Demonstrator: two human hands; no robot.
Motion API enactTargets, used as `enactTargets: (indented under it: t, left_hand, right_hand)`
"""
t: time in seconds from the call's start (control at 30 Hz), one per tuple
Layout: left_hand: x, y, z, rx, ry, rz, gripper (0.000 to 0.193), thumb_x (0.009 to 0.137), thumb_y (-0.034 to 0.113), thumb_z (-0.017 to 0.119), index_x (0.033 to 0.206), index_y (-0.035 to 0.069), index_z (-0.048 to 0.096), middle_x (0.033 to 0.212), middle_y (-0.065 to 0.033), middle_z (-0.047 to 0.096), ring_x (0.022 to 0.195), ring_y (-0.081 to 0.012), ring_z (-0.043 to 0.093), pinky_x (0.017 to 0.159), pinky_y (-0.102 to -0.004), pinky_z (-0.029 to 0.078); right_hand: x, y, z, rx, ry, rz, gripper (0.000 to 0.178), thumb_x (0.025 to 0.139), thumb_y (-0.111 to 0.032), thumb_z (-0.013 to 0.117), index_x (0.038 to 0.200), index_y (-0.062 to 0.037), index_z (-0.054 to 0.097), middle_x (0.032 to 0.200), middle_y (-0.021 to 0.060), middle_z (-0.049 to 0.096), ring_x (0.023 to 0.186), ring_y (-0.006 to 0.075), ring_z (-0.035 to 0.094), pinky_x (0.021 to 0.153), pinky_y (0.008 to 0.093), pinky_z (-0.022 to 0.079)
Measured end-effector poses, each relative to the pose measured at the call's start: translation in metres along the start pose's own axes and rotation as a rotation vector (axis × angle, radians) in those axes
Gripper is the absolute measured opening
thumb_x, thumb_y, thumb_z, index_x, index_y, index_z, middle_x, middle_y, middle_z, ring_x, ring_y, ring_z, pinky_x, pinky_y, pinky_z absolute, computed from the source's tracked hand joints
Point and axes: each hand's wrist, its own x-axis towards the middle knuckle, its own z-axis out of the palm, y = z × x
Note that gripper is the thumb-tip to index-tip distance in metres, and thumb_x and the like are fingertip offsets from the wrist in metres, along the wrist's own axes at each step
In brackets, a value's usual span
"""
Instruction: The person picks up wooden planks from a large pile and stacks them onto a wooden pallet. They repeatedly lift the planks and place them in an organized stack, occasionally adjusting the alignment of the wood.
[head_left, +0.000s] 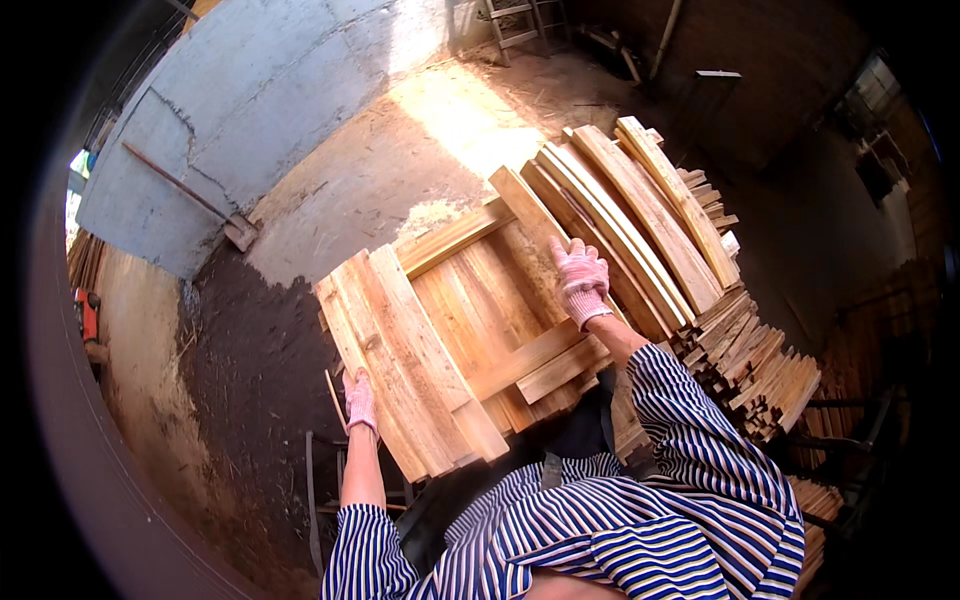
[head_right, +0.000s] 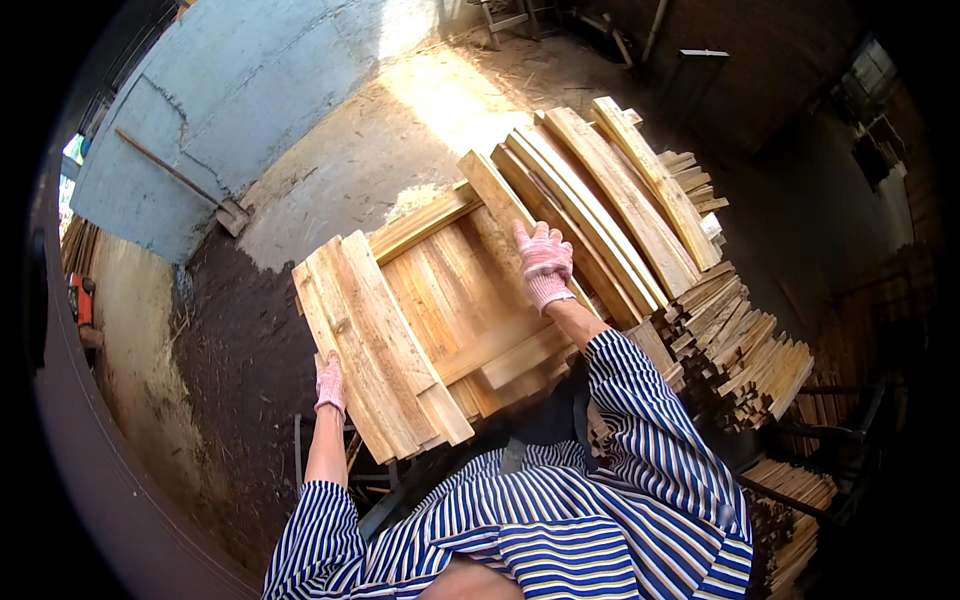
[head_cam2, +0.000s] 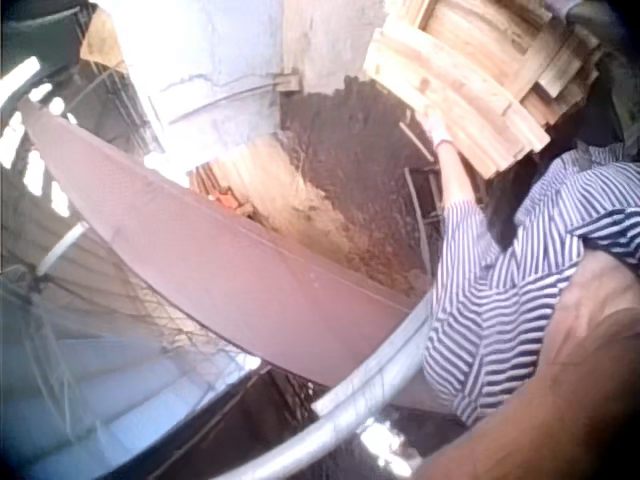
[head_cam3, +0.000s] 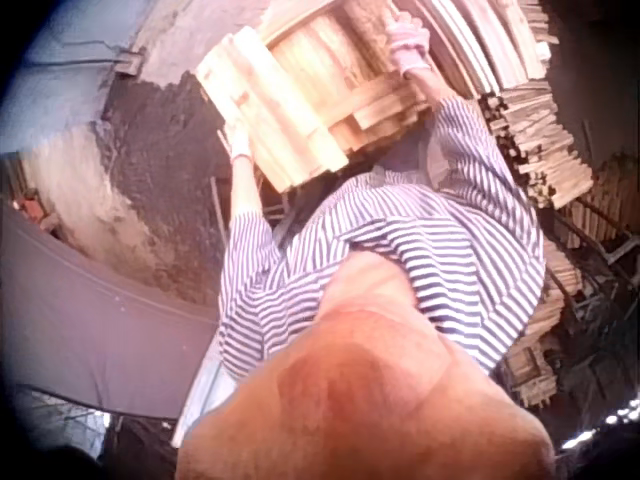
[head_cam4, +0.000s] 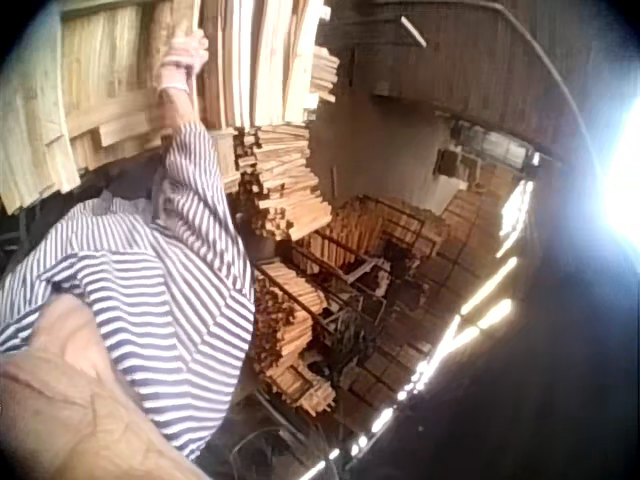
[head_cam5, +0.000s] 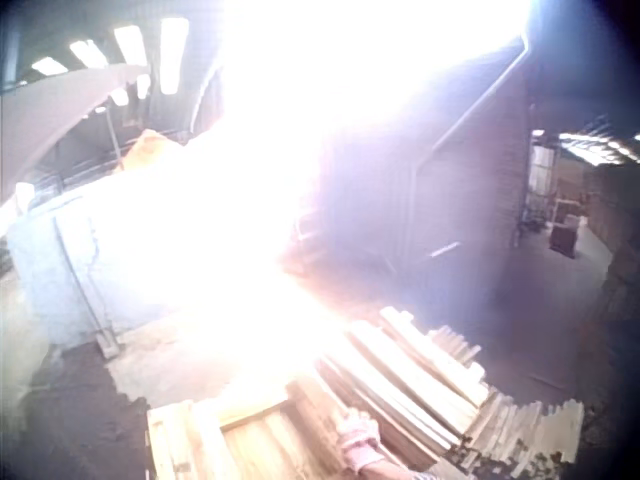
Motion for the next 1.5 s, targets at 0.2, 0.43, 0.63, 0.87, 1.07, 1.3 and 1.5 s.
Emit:
enactTargets:
  t: [0.2,0.43,0.63,0.87,1.07,1.3,1.5]
  left_hand:
    - [-0.005,0.014,-0.011,0.018,-0.005,0.119,0.053,0.105,0.034,0.051,0.152,0.01,0.04,0.13,-0.0149,0.061,0.115,-0.0285,0.058,0.098,-0.0408,0.046]
    - [-0.005,0.01,0.009,-0.027,0.019,-0.005,0.058,0.105,0.032,0.052,0.155,0.01,0.035,0.137,-0.0168,0.059,0.116,-0.0299,0.059,0.099,-0.0411,0.047]
    - [0.0,0.008,0.038,-0.05,-0.034,0.031,0.067,0.104,0.042,0.054,0.16,0.014,0.029,0.14,-0.0175,0.058,0.119,-0.0313,0.059,0.101,-0.0398,0.045]
    - [0.009,-0.009,-0.003,-0.014,-0.014,0.057,0.068,0.105,0.039,0.054,0.162,0.017,0.023,0.148,-0.0158,0.051,0.122,-0.0318,0.057,0.102,-0.0436,0.047]
    - [0.025,-0.016,0.009,-0.078,-0.083,0.124,0.059,0.107,0.033,0.052,0.158,0.015,0.029,0.14,-0.0149,0.055,0.115,-0.0307,0.06,0.096,-0.0457,0.052]
    - [0.041,-0.025,0.003,-0.067,-0.036,0.112,0.065,0.105,0.034,0.055,0.158,0.006,0.031,0.15,-0.0168,0.049,0.134,-0.0288,0.049,0.112,-0.0374,0.038]
    - [0.021,-0.016,-0.003,-0.024,-0.059,0.072,0.063,0.105,0.037,0.053,0.158,0.009,0.032,0.146,-0.0163,0.052,0.127,-0.0288,0.053,0.109,-0.0375,0.04]
  right_hand:
    - [-0.066,-0.138,0.019,0.447,-0.239,-0.111,0.07,0.09,-0.037,0.066,0.154,-0.0266,0.041,0.144,0.0157,0.051,0.129,0.0359,0.052,0.102,0.0475,0.049]
    - [-0.046,-0.133,0.041,0.476,-0.279,-0.101,0.074,0.097,-0.044,0.056,0.16,-0.0181,0.027,0.157,0.0242,0.036,0.141,0.0411,0.041,0.113,0.0543,0.036]
    - [0.054,0.099,0.075,-0.381,0.499,0.025,0.066,0.098,-0.015,0.049,0.16,-0.0239,0.029,0.164,0.0189,0.028,0.144,0.0363,0.036,0.11,0.0595,0.034]
    - [0.031,0.032,0.007,-0.117,0.072,-0.059,0.069,0.089,-0.014,0.066,0.153,-0.0222,0.042,0.161,0.0157,0.036,0.137,0.0339,0.045,0.103,0.0476,0.044]
    - [-0.018,-0.007,0.01,0.326,-0.303,-0.202,0.07,0.099,-0.039,0.058,0.161,-0.0311,0.027,0.164,0.0218,0.027,0.144,0.0345,0.041,0.111,0.0429,0.045]
    - [0.052,0.078,0.029,-0.251,0.396,0.119,0.067,0.096,-0.032,0.058,0.158,-0.0233,0.034,0.158,0.0217,0.036,0.142,0.0358,0.039,0.11,0.0597,0.031]
    - [0.058,0.093,0.006,-0.332,0.223,-0.113,0.057,0.1,-0.016,0.05,0.156,-0.0241,0.039,0.141,0.0129,0.051,0.13,0.0294,0.05,0.095,0.0451,0.05]
